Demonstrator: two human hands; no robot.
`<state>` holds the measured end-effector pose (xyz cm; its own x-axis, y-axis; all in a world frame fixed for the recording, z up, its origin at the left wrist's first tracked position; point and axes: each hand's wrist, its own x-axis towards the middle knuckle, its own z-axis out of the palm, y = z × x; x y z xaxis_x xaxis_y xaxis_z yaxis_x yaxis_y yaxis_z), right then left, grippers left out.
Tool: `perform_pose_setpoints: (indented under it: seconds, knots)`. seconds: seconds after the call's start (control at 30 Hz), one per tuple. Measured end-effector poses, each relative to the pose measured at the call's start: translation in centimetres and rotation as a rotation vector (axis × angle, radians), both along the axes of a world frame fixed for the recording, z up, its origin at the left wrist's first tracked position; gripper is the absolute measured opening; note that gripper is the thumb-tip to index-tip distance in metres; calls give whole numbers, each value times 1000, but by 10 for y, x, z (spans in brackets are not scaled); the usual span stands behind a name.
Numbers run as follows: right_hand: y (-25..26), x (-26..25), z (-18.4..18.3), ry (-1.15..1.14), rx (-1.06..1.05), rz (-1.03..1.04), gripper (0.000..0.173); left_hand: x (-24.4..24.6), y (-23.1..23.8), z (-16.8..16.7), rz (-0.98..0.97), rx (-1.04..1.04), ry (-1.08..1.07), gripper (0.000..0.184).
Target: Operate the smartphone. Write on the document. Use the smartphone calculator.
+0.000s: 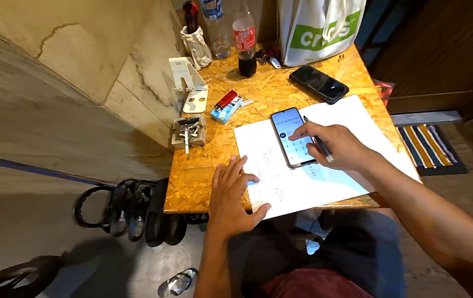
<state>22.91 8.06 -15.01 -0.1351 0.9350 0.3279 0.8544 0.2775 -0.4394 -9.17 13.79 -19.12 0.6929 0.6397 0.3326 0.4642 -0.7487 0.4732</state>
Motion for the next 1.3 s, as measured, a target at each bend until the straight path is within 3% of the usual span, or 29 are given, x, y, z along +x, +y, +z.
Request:
perform_pose_setpoints:
  seconds: [0.13, 0.4, 0.77, 0.93, 1.3]
  knots:
    - [-8, 7, -1, 98, 125, 2, 24, 0, 0, 0, 7, -2, -7, 57]
    - [-13, 2, -6, 143, 115, 118, 20, -1, 0, 0, 8, -15, -6, 57]
    - [-15, 17, 0, 138, 143, -32, 19, -2, 0, -1, 4, -11, -8, 58]
    - [-16, 18, 1, 222, 247, -11, 22, -1, 0, -1, 6, -9, -4, 58]
    - [-16, 16, -2, 249, 220, -14, 24, -3, -1, -2, 14, -29, 13, 55]
